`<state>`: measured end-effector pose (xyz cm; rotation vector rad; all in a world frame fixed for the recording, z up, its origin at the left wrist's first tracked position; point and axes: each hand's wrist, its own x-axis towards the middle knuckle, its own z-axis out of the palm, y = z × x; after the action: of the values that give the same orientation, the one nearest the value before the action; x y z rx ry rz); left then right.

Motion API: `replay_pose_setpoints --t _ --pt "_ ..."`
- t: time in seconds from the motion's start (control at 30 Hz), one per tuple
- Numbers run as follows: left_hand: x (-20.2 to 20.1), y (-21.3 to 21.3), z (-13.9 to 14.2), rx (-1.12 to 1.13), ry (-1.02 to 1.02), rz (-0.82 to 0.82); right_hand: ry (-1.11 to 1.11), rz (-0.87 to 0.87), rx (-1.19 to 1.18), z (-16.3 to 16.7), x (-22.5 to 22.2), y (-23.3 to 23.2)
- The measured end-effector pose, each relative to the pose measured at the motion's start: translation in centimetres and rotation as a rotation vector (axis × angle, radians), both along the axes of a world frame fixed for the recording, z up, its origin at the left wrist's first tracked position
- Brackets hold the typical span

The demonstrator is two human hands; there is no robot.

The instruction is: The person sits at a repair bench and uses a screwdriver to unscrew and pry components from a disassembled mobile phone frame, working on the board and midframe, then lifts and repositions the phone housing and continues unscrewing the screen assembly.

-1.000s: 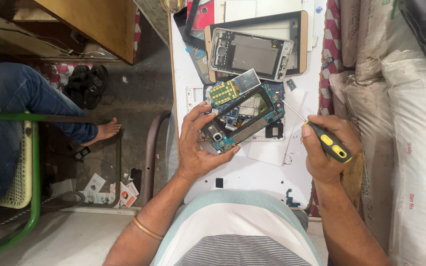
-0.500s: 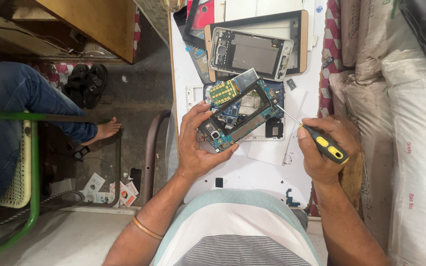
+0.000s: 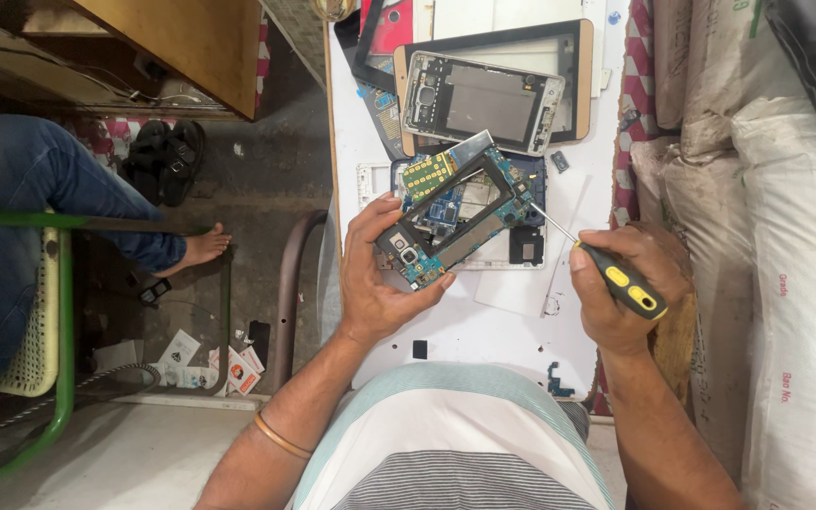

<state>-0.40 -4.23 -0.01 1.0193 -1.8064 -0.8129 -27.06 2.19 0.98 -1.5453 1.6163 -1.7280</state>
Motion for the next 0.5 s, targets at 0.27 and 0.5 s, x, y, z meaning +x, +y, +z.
replay_pose_setpoints --t 0.27,0.5 --pt "0.2 0.0 0.8 0.005 0.022 0.016 0.026 0.133 -0.022 0.5 1.0 -0.1" --pt "0.3 -0.2 1.2 -0.009 0.003 0.028 0.071 0.107 -0.042 0.7 1.3 -0.4"
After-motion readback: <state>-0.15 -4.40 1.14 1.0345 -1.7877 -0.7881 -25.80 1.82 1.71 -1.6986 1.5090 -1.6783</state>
